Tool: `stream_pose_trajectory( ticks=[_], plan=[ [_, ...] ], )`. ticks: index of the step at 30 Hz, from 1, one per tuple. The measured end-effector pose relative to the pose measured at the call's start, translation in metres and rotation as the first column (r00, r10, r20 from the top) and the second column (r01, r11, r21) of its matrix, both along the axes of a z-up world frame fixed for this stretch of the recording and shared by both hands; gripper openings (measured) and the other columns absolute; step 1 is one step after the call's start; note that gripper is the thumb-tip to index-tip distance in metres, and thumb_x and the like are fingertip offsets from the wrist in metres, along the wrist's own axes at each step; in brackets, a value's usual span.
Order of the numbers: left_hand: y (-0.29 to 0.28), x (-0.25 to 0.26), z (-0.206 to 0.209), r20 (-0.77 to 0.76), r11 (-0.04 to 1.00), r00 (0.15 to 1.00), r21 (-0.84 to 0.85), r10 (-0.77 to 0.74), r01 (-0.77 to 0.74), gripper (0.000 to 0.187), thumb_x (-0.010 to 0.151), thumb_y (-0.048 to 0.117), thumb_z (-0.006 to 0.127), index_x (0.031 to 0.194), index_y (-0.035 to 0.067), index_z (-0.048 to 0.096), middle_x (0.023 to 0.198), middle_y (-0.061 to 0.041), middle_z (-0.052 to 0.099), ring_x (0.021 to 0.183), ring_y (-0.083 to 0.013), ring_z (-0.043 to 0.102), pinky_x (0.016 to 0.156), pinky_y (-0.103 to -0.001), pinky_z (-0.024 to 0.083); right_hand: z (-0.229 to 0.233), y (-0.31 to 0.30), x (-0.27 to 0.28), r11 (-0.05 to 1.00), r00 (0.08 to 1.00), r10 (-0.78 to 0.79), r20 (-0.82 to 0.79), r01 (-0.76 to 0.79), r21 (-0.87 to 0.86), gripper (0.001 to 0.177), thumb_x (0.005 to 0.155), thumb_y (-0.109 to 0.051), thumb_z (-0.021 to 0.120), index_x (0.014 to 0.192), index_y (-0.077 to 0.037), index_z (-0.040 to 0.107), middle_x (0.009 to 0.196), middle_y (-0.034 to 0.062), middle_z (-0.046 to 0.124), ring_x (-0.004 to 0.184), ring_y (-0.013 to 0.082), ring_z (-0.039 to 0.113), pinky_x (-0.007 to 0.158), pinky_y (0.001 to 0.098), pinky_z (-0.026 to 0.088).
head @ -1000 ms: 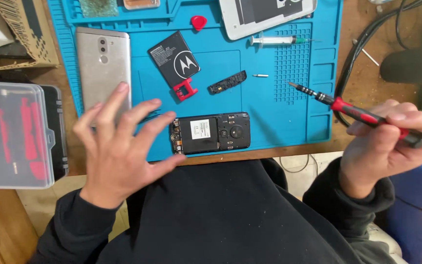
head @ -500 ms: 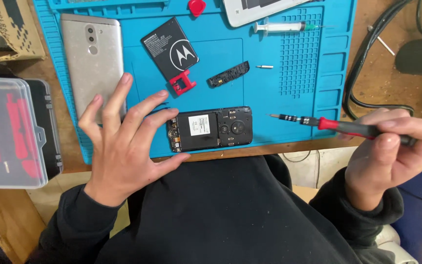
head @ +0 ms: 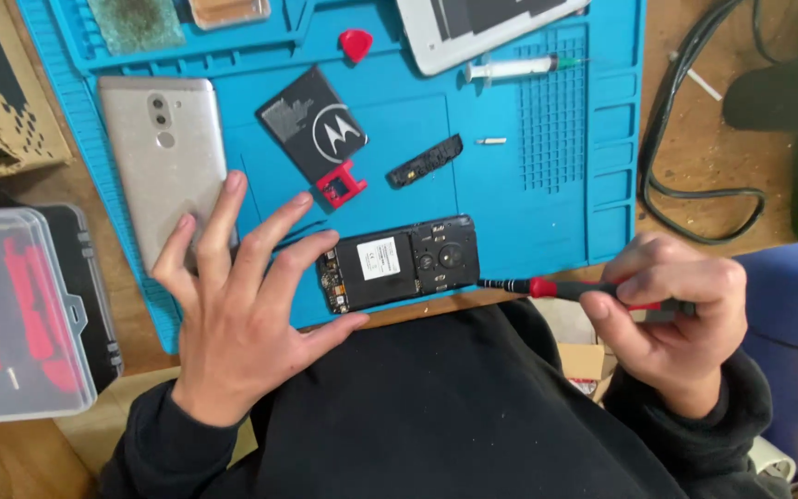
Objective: Disassembling a smartphone to access internal components using a screwdriver
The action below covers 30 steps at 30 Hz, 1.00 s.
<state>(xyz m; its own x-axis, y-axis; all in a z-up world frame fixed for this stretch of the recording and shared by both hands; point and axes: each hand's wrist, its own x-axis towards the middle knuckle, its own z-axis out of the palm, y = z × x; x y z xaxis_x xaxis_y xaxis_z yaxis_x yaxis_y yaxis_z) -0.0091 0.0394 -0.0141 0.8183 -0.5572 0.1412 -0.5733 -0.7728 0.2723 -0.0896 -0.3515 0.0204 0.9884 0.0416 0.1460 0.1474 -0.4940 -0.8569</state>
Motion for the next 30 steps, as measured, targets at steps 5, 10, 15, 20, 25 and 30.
stream_pose_trajectory(
  ticks=[5, 10, 15, 20, 25, 30],
  plan=[
    [0.002, 0.001, 0.000, -0.003, 1.000, 1.000, 0.009, -0.015, 0.015, 0.069, 0.105, 0.084, 0.073, 0.140, 0.025, 0.082, 0.166, -0.004, 0.071, 0.168, -0.0433, 0.045, 0.125, -0.060, 0.028, -0.008, 0.000, -0.004, 0.999, 0.998, 0.043, 0.051, -0.041, -0.028, 0.033, 0.101, -0.003, 0.079, 0.104, -0.006, 0.046, 0.075, 0.0136, 0.057, 0.065, 0.0246, 0.062, 0.069, 0.0412, 0.044],
    [0.001, -0.001, 0.000, 0.003, 1.000, 1.000, 0.008, -0.021, 0.021, 0.069, 0.104, 0.082, 0.079, 0.140, 0.023, 0.082, 0.165, -0.006, 0.072, 0.168, -0.0444, 0.046, 0.125, -0.061, 0.029, -0.005, -0.003, -0.003, 0.998, 0.996, 0.043, 0.074, -0.039, -0.047, 0.033, 0.102, -0.003, 0.079, 0.104, -0.005, 0.047, 0.075, 0.0115, 0.055, 0.065, 0.0244, 0.062, 0.069, 0.0406, 0.043],
    [0.001, -0.003, -0.002, 0.023, 1.000, 1.000, 0.006, 0.010, -0.010, 0.068, 0.109, 0.081, 0.074, 0.141, 0.022, 0.085, 0.167, -0.007, 0.073, 0.168, -0.0460, 0.048, 0.127, -0.060, 0.026, -0.015, -0.006, -0.004, 1.000, 0.997, 0.017, 0.080, -0.017, -0.007, 0.032, 0.104, -0.004, 0.078, 0.105, -0.006, 0.046, 0.077, 0.0124, 0.057, 0.067, 0.0253, 0.064, 0.075, 0.0429, 0.045],
    [0.001, -0.002, -0.002, 0.062, 0.999, 0.998, 0.033, 0.020, -0.022, 0.077, 0.106, 0.086, 0.082, 0.149, 0.023, 0.086, 0.167, -0.006, 0.074, 0.167, -0.0465, 0.049, 0.125, -0.061, 0.027, -0.043, -0.018, 0.009, 0.959, 0.971, -0.200, 0.129, 0.167, 0.228, 0.036, 0.115, -0.026, 0.076, 0.123, -0.014, 0.042, 0.086, 0.0036, 0.048, 0.071, 0.0195, 0.054, 0.072, 0.0367, 0.046],
    [-0.001, 0.005, 0.003, 0.106, 0.997, 0.994, 0.069, -0.024, 0.016, 0.074, 0.108, 0.089, 0.083, 0.141, 0.023, 0.088, 0.165, -0.001, 0.077, 0.168, -0.0446, 0.050, 0.128, -0.058, 0.022, -0.043, -0.011, 0.019, 0.888, 0.964, -0.253, 0.085, 0.196, 0.415, 0.045, 0.117, -0.056, 0.075, 0.121, -0.022, 0.045, 0.098, -0.0012, 0.037, 0.081, 0.0164, 0.036, 0.077, 0.0365, 0.042],
    [-0.004, 0.013, 0.010, 0.087, 0.990, 0.994, 0.129, -0.065, 0.053, 0.076, 0.093, 0.085, 0.098, 0.134, 0.022, 0.084, 0.171, 0.004, 0.066, 0.172, -0.0386, 0.041, 0.125, -0.059, 0.028, -0.036, 0.019, 0.046, 0.928, 0.919, -0.154, 0.364, 0.008, 0.373, 0.052, 0.129, -0.060, 0.055, 0.102, -0.015, 0.057, 0.090, 0.0093, 0.058, 0.074, 0.0237, 0.068, 0.069, 0.0391, 0.073]
  ],
)
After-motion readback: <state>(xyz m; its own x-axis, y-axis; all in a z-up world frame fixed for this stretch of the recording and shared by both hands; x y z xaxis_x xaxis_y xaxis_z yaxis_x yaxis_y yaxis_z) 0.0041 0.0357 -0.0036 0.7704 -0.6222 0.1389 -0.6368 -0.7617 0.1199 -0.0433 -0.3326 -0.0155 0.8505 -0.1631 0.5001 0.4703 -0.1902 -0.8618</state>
